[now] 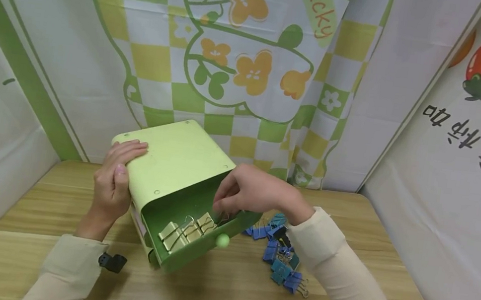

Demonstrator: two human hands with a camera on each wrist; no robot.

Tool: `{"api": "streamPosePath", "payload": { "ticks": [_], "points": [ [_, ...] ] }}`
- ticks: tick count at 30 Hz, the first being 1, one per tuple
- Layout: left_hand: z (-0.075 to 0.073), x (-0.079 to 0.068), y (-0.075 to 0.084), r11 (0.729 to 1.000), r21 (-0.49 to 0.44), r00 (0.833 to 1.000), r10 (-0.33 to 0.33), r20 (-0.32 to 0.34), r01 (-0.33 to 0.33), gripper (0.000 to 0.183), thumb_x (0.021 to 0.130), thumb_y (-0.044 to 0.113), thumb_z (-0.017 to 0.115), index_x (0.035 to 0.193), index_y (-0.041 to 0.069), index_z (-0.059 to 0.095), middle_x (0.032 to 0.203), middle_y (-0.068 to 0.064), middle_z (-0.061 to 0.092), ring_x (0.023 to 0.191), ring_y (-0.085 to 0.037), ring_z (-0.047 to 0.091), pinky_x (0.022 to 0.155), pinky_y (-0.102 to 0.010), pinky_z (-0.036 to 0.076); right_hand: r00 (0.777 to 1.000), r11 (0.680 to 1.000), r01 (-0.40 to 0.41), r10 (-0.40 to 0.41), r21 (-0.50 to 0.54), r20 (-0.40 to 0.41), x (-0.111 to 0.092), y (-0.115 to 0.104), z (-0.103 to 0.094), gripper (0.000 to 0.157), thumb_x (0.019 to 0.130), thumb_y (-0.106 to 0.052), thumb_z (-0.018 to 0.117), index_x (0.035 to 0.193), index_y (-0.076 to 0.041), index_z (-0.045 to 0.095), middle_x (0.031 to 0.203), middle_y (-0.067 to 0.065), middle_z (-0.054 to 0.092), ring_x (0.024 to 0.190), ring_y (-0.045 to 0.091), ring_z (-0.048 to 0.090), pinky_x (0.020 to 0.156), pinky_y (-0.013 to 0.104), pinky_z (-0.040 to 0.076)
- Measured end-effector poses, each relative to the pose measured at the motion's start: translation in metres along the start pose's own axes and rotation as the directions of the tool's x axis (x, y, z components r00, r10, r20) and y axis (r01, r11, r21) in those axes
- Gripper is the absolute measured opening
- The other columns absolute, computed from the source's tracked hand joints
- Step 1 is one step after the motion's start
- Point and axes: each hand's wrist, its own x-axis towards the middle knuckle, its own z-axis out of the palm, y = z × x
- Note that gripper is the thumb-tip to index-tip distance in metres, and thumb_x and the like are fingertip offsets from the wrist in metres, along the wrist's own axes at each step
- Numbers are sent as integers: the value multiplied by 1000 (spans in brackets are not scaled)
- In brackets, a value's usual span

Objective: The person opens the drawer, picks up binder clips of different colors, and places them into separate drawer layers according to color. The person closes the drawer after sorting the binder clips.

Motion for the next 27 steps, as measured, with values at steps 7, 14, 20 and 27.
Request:
{"api": "streamPosePath", "payload": {
  "ticks": [7, 14, 20, 27],
  "points": [
    [0, 0, 1, 1000, 2, 1000, -4, -2, 4, 46, 93, 7, 37, 119, -7, 74, 125, -25, 74, 128, -43, 64, 127, -62, 32, 994, 998, -47, 51, 39, -101, -24, 5, -26, 19, 100, -20, 71, 110, -8, 82, 95, 3, 82, 88, 24, 79, 81, 38, 66],
    [0, 0, 2, 1000, 5, 1000, -9, -5, 9, 46, 94, 7, 37, 119, -7, 73, 125, -26, 74, 129, -41, 64, 128, -60, 31, 961, 989, -127, 141, 76, -236, -47, 27, -50, 19, 99, -19, 73, 112, -8, 81, 100, 6, 83, 90, 20, 79, 83, 32, 65],
    [-1, 1, 1, 1000, 7, 1000, -9, -4, 9, 46, 94, 6, 37, 119, -7, 73, 125, -26, 74, 130, -40, 63, 128, -60, 31, 923, 973, -224, 228, 49, -309, -59, 58, -57, 25, 100, -19, 71, 121, -7, 78, 109, 8, 82, 96, 18, 78, 88, 34, 64],
    [0, -1, 2, 1000, 3, 1000, -11, -2, 11, 46, 93, 6, 38, 119, -7, 73, 126, -26, 74, 130, -41, 63, 128, -61, 31, 870, 918, -366, 279, -154, -408, -62, 107, -50, 23, 98, -15, 73, 115, -1, 78, 109, 15, 81, 100, 29, 77, 88, 46, 64]
  ]
}}
